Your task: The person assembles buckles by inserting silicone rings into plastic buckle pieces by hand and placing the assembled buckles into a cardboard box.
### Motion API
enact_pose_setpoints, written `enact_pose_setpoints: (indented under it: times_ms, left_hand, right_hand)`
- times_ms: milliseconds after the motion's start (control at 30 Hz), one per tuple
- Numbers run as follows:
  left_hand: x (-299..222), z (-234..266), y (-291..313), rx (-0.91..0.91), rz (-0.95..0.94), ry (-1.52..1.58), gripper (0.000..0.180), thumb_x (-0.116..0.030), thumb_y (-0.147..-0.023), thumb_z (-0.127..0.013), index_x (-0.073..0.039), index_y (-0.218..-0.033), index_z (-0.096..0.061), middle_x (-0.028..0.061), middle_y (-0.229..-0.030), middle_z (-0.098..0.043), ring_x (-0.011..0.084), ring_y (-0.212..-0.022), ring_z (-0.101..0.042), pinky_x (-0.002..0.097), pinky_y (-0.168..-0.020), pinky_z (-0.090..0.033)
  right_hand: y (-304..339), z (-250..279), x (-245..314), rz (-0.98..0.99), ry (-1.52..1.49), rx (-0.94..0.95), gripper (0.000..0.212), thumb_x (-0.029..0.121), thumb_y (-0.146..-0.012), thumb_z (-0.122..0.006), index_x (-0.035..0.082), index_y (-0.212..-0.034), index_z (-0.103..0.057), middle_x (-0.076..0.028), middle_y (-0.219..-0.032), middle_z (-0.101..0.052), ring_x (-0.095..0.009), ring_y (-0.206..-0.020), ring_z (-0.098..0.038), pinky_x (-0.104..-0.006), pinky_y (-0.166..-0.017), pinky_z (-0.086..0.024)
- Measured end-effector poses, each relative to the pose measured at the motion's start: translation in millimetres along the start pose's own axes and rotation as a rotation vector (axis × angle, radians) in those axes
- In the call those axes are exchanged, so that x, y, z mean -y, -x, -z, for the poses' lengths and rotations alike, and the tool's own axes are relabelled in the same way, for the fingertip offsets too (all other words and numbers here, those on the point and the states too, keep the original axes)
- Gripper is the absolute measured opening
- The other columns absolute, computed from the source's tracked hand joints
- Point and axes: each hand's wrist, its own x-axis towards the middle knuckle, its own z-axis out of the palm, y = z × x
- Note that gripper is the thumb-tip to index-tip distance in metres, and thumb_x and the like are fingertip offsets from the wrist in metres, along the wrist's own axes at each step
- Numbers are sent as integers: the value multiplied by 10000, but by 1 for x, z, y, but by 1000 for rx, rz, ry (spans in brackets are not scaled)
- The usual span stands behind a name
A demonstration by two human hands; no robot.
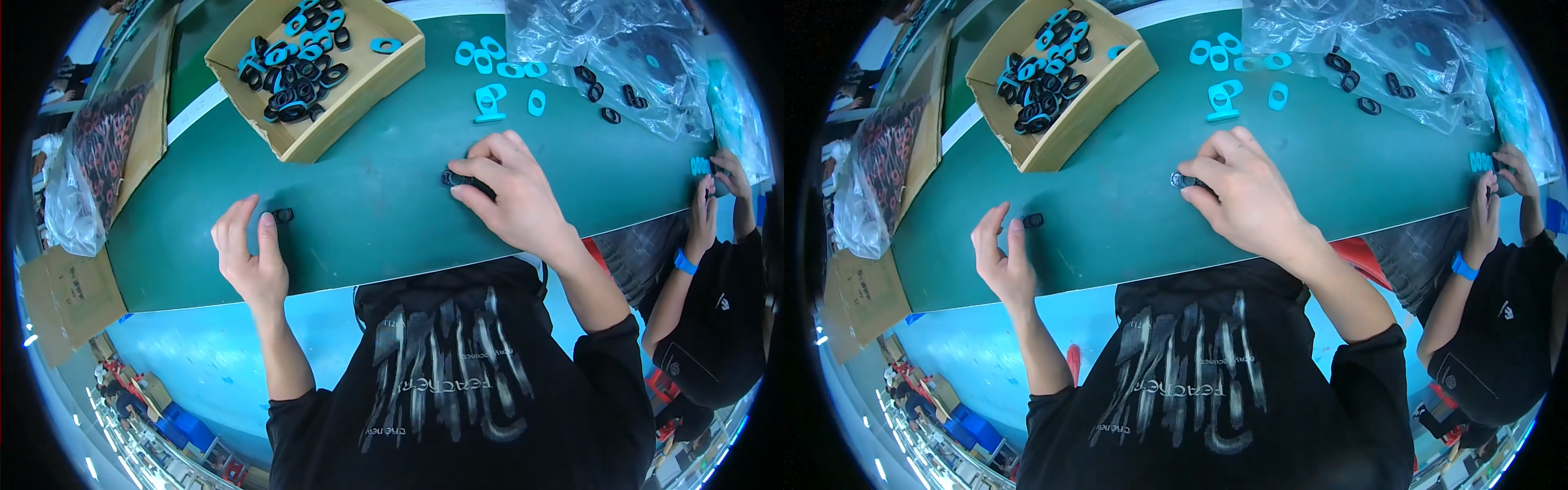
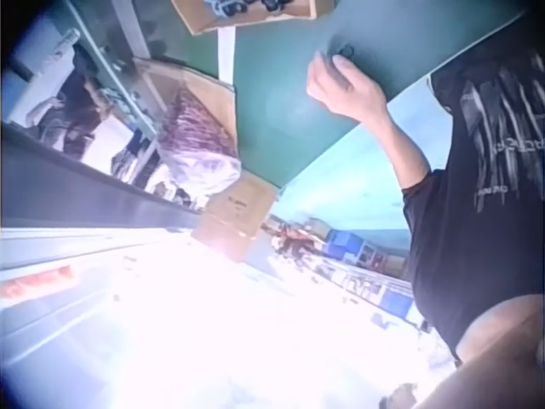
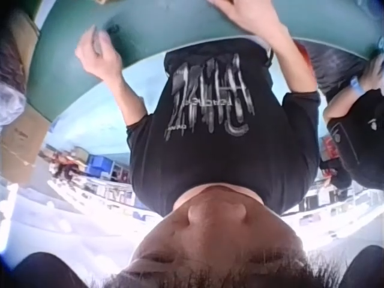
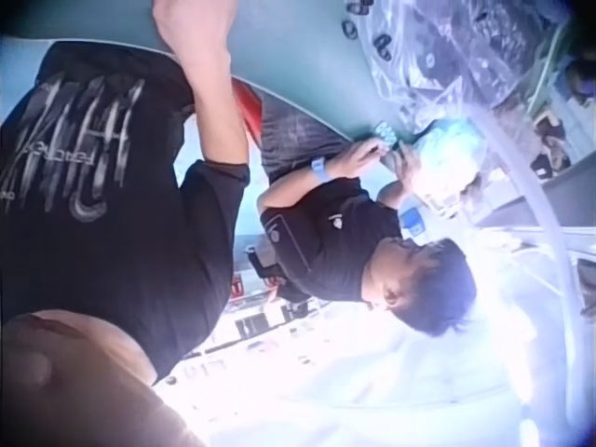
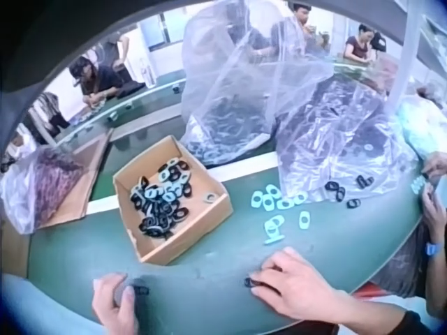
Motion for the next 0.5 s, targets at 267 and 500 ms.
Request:
enact_pose_setpoints:
  times_ms: [267,500]
  left_hand:
    - [10,-7,11,102,-43,-5,221,-29,-865,-719,-19,-1086,-734,117,-1102,-660,282,-1037,-585,374,-894,-492]
    - [-6,-11,11,154,-100,41,209,-49,-819,-769,-20,-1025,-754,108,-987,-627,282,-921,-569,373,-804,-498]
  right_hand:
    - [0,0,6,6,138,-6,248,83,-796,-795,12,-1022,-723,-90,-946,-599,-280,-918,-558,-383,-820,-475]
    - [-22,2,8,110,14,-23,271,109,-811,-793,23,-1056,-713,-106,-969,-610,-289,-944,-605,-385,-848,-499]
